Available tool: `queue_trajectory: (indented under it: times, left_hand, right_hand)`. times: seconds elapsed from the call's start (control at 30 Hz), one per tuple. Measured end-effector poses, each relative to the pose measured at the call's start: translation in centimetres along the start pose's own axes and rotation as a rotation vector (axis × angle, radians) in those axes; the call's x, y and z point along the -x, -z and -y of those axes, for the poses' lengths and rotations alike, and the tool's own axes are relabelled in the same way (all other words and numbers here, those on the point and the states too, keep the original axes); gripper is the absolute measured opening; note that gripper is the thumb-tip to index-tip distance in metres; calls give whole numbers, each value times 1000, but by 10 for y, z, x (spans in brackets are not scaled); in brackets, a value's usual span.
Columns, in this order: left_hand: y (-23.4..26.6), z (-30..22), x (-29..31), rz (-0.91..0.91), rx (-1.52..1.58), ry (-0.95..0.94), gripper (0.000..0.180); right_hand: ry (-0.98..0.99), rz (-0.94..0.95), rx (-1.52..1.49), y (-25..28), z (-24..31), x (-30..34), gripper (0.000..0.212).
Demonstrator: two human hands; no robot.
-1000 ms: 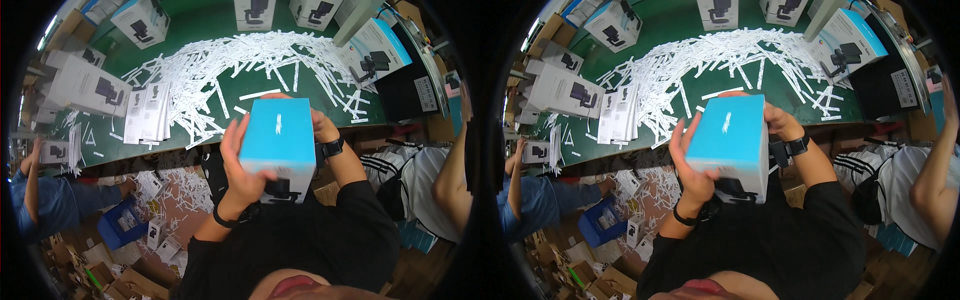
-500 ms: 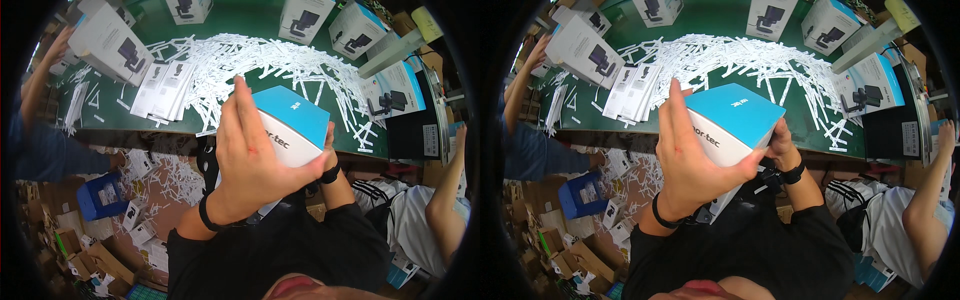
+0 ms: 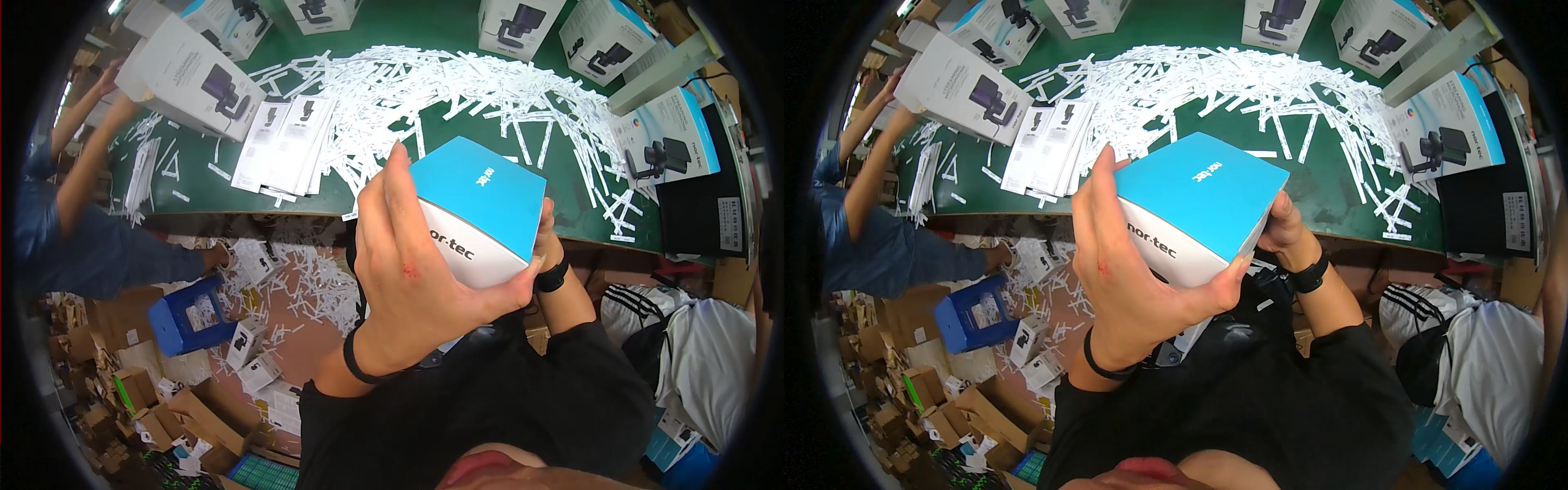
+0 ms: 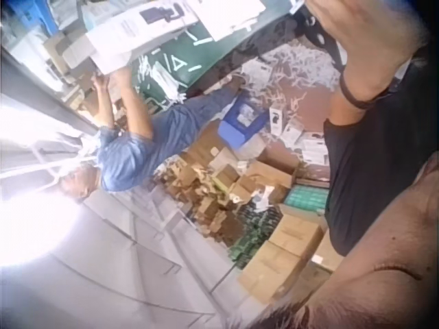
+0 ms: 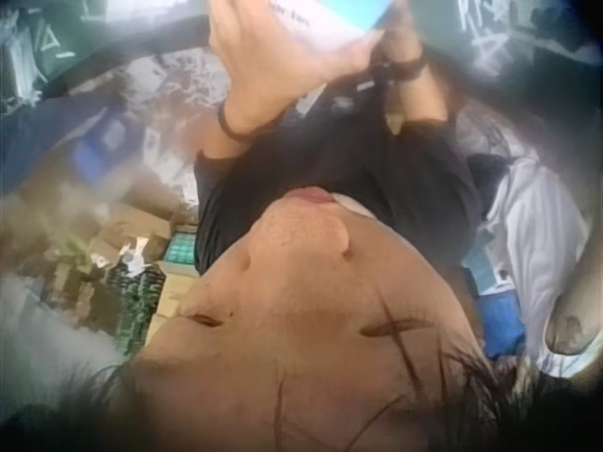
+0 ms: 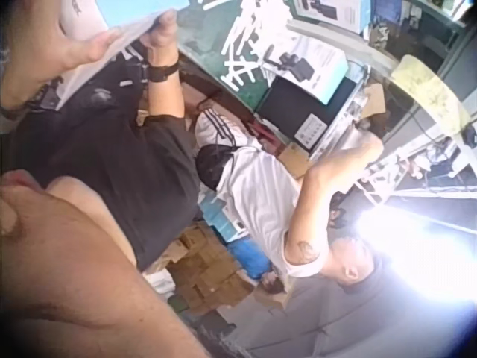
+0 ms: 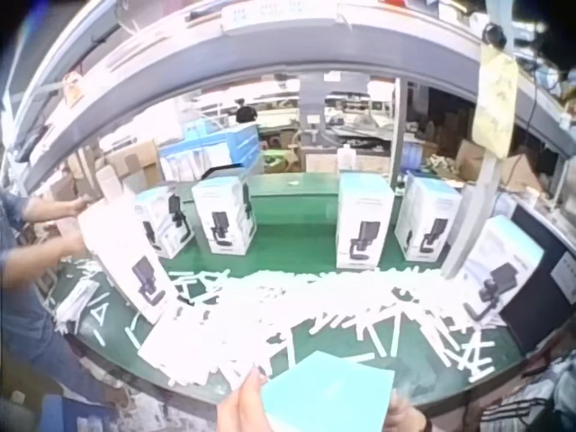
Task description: Packaging streaming microphone boxes and inserting documentation at an assembly line.
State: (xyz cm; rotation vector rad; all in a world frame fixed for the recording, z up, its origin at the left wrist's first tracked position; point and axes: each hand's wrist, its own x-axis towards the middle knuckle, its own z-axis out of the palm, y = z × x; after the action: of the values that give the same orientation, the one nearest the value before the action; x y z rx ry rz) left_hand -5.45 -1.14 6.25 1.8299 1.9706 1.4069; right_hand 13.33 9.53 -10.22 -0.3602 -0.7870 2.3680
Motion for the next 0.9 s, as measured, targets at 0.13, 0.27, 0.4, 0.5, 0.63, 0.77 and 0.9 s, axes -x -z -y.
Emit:
queue_trajectory:
  times: [0.13, 0.27, 0.4, 0.5, 0.63, 0.77, 0.9]
  left_hand:
    - [2, 1, -2, 16, 2, 12, 125]
    - [12, 2, 7, 111, 4, -163, 121]
    - [7, 33, -19, 489, 443, -292, 111]
    - [-23, 62, -31, 449, 558, -425, 114]
    - [-30, 93, -42, 706, 693, -381, 117]
    - [-41, 106, -8, 706, 905, 216, 112]
    - [-18, 127, 18, 777, 1144, 314, 103]
  right_hand:
    - [31, 16, 25, 2, 1, -4, 118]
    - [91, 68, 128, -16, 21, -4, 120]
    - [-65, 94, 182, -19, 57, 2, 125]
    - [-304, 295, 161, 26, 25, -27, 119]
    - [-341, 262, 151, 29, -12, -39, 108]
    - [114, 158, 701, -29, 27, -15, 76]
    - [392, -317, 1337, -91, 44, 15, 44]
